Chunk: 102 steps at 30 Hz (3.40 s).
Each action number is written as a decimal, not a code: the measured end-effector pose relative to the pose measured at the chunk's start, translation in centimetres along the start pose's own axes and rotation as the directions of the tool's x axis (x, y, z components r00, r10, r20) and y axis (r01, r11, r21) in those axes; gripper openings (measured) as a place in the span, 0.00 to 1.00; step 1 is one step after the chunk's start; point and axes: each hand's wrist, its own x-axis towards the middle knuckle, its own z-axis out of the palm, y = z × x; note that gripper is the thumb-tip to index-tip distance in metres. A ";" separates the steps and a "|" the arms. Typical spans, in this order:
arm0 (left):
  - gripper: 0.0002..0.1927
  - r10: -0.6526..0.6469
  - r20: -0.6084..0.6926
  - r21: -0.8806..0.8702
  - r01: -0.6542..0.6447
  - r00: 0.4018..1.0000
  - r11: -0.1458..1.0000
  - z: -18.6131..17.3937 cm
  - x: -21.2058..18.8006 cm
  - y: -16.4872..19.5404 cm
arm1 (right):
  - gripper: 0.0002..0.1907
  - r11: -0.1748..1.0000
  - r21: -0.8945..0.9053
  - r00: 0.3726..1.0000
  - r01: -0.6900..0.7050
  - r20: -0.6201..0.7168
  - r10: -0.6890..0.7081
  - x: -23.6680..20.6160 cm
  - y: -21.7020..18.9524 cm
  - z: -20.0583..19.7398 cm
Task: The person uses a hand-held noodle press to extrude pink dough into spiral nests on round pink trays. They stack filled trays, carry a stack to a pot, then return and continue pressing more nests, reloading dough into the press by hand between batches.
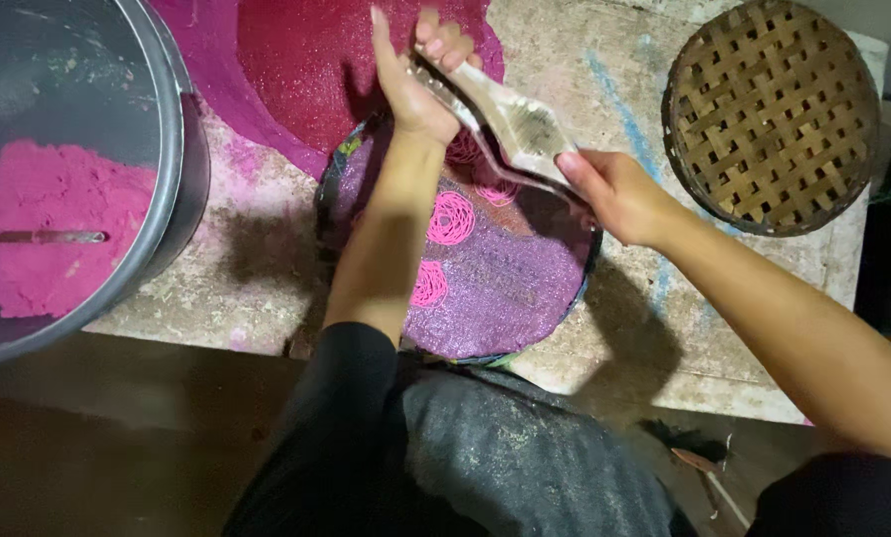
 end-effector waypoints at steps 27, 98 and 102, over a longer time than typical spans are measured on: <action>0.36 -0.032 -0.333 0.890 0.303 0.942 -0.341 -8.4 -6.1 -0.5 | 0.24 0.990 0.088 0.957 0.108 -0.279 -0.080 1.4 6.5 -1.8; 0.09 -0.565 0.255 0.711 -0.549 0.784 -0.440 4.2 -27.5 0.0 | 0.30 0.770 0.511 0.801 0.383 -0.599 -0.002 -18.4 10.0 14.1; 0.07 -0.613 0.320 0.616 -0.650 0.723 -0.445 4.1 -27.8 -0.9 | 0.35 0.708 0.542 0.755 0.453 -0.656 0.019 -19.2 9.3 16.7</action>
